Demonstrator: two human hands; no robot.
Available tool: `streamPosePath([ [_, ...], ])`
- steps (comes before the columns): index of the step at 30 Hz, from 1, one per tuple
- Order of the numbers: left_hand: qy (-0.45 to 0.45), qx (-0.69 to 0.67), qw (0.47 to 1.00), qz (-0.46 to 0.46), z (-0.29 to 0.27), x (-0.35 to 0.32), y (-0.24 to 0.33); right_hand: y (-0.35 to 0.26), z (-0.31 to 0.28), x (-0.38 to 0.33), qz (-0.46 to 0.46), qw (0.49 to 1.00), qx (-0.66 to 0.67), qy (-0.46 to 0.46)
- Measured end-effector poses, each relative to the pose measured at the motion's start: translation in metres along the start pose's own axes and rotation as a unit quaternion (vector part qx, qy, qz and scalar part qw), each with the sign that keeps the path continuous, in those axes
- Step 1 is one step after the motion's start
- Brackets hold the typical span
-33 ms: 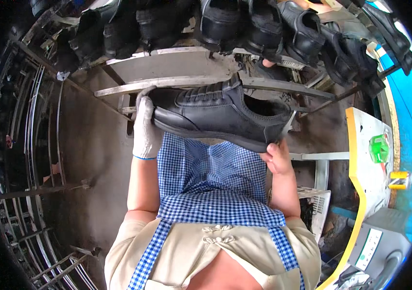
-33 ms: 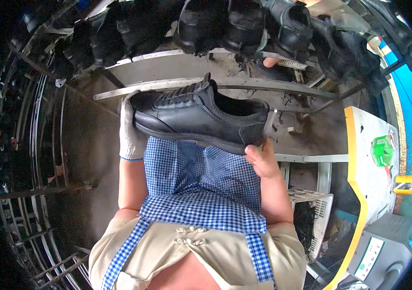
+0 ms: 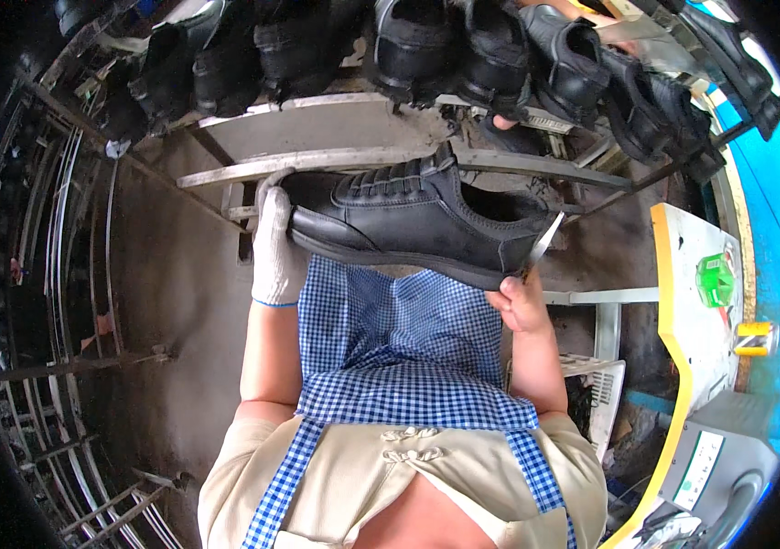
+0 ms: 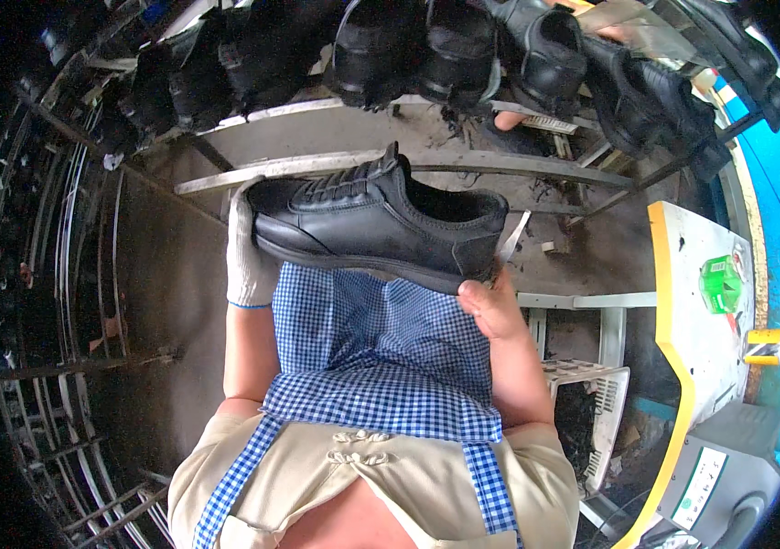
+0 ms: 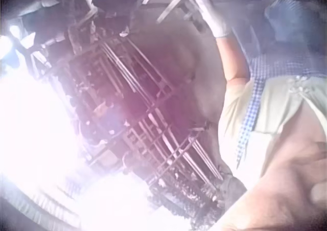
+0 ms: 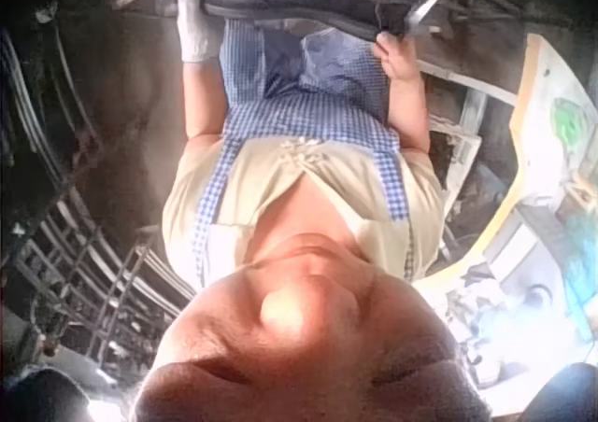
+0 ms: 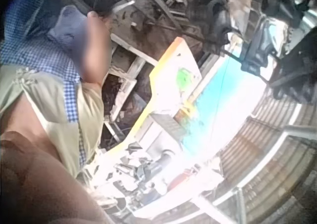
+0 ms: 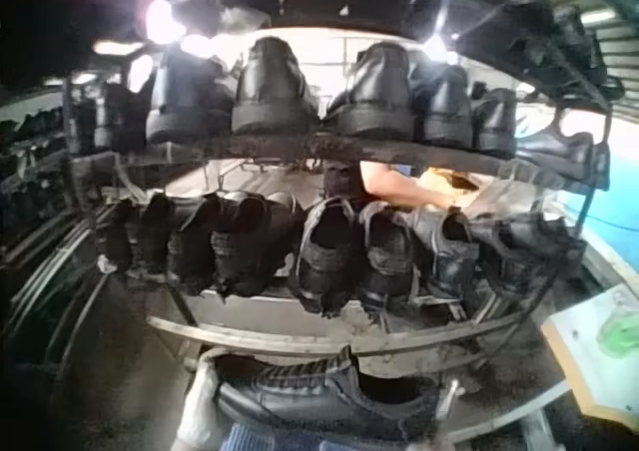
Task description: The person uses a pointed metal tool to scrape and clean the sole and heel area of a black shoe. They repeatedly pick up shoes from a nearby rack, perform the scraping action on the bottom of the shoe, and then return the shoe to the rack. The process is repeated for multiple shoes throughout the video.
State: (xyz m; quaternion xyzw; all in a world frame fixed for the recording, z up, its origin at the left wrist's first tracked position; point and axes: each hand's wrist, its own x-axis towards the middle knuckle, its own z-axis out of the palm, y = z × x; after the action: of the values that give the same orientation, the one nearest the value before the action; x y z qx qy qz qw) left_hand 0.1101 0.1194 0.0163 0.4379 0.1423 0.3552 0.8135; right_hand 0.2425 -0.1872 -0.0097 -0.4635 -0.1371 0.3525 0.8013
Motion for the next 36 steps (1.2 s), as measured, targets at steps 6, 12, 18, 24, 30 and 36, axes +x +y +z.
streamPosePath([
  [6,-0.109,-0.06,0.992,0.01,0.028,-0.013,0.012,-0.027,-0.011,-0.017,-0.083,0.992,0.064,0.066],
  [12,-0.216,-0.004,0.975,-0.06,0.045,-0.026,0.012,-0.099,-0.044,-0.046,-0.47,0.875,0.087,0.07],
  [18,-0.15,0.0,0.963,-0.223,0.029,-0.057,-0.015,-0.217,0.002,0.002,-0.584,0.712,0.026,0.388],
  [24,-0.122,-0.023,0.965,-0.232,0.025,-0.071,-0.01,-0.335,0.003,0.11,-0.516,0.764,-0.21,0.325],
  [30,-0.098,-0.012,0.968,-0.229,0.01,-0.079,-0.011,-0.345,-0.003,0.141,-0.531,0.731,-0.238,0.355],
  [36,-0.095,0.0,0.965,-0.246,0.0,-0.083,-0.013,-0.302,0.037,0.154,-0.548,0.6,-0.483,0.325],
])
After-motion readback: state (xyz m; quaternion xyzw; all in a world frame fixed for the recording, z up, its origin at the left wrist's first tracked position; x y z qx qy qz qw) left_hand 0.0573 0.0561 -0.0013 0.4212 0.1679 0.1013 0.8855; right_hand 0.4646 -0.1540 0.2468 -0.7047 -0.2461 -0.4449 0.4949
